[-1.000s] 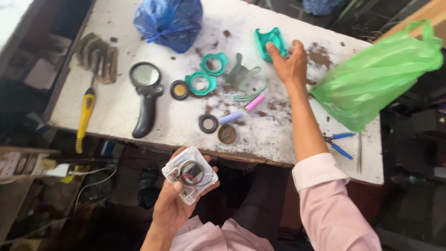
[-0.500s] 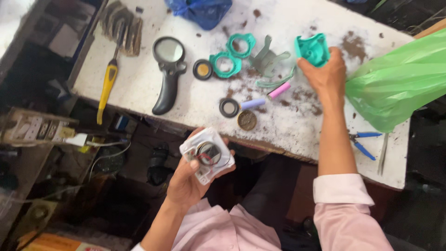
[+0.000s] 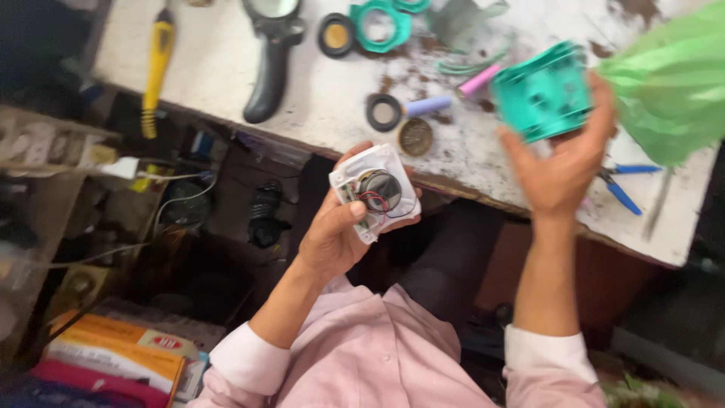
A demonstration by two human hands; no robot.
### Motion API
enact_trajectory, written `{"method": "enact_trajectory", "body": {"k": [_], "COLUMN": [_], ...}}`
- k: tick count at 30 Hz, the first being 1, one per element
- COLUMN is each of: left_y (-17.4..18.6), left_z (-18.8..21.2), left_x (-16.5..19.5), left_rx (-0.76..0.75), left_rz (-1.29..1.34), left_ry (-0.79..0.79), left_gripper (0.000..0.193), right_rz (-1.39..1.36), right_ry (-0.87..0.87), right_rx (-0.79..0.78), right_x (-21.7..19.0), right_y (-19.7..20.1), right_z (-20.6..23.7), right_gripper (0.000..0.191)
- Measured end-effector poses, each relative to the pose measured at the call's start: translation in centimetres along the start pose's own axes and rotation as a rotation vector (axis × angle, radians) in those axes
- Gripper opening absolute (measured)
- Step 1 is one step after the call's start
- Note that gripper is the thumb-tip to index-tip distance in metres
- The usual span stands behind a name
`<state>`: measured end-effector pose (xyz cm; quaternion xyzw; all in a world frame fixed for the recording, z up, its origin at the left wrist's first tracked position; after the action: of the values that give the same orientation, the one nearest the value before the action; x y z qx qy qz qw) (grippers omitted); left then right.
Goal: The person assembles a small electronic device by inserting a circuit board and a circular component into a white plastic housing, then fitting a teal cover and securing it with a screwdriver. The person retrieves the screwdriver from a drawer and tightens screws on the device's casing.
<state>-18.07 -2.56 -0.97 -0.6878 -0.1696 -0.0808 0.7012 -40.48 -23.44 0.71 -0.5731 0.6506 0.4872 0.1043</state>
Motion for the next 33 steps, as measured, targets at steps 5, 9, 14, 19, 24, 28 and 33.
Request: {"method": "enact_trajectory", "body": {"k": [5,9,14,19,24,28,33], "left_y": [-0.8,-1.4,-1.7,-1.3,-1.1,-0.9,-0.5], "left_z": [-0.7,-1.1,-1.1,-1.0,-1.3,-1.7,-2.4], "left_x": [-1.7,-3.0,-3.7,-3.8,-4.6,-5.3,-5.4], "left_rx": [-0.018,-0.024,-0.031,-0.039,-0.052,-0.058,-0.09], "left_rz": [-0.039,-0.057,-0.053,-0.059,-0.08,-0.078,-0.078], "left_ry": [0.072,0.125,0.125,0.102,0.093,0.103,0.086], "left_gripper": [0.09,0.092,0.09,0.087,0.083,0.086,0.09], "right_rz": [0.466,0.702,0.608,0.387,0.384,0.416,-0.052], "right_ry": [-0.02,0.107,0.121,-0.027,-0.151,-0.395,-0.248], "right_rx": [-0.014,-0.103,-0.304,-0.284,-0.102,-0.138,-0.021], "right_x": [-4.0,-3.8,-4.5,-5.4,-5.3,-5.1,-6.8], "right_y": [-0.1,-0.1,-0.4,0.4,0.0,-1.7,-0.3], "right_z": [3.5,3.6,5.0,5.2,3.0,2.1,2.3], "right_gripper": [0.082,0.063,0.062,0.066,0.08,0.091,0.074]}}
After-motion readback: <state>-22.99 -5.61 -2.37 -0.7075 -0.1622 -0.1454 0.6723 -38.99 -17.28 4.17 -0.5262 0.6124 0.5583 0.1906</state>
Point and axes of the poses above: each hand's wrist, its own z-axis away from the middle knuckle, its own y-axis out of the back of the hand, x = y × z, the point moved 2 cm from there along -z, towards the middle knuckle, and after that the axes turned 6 degrees about -z, right-handed, at the moved point
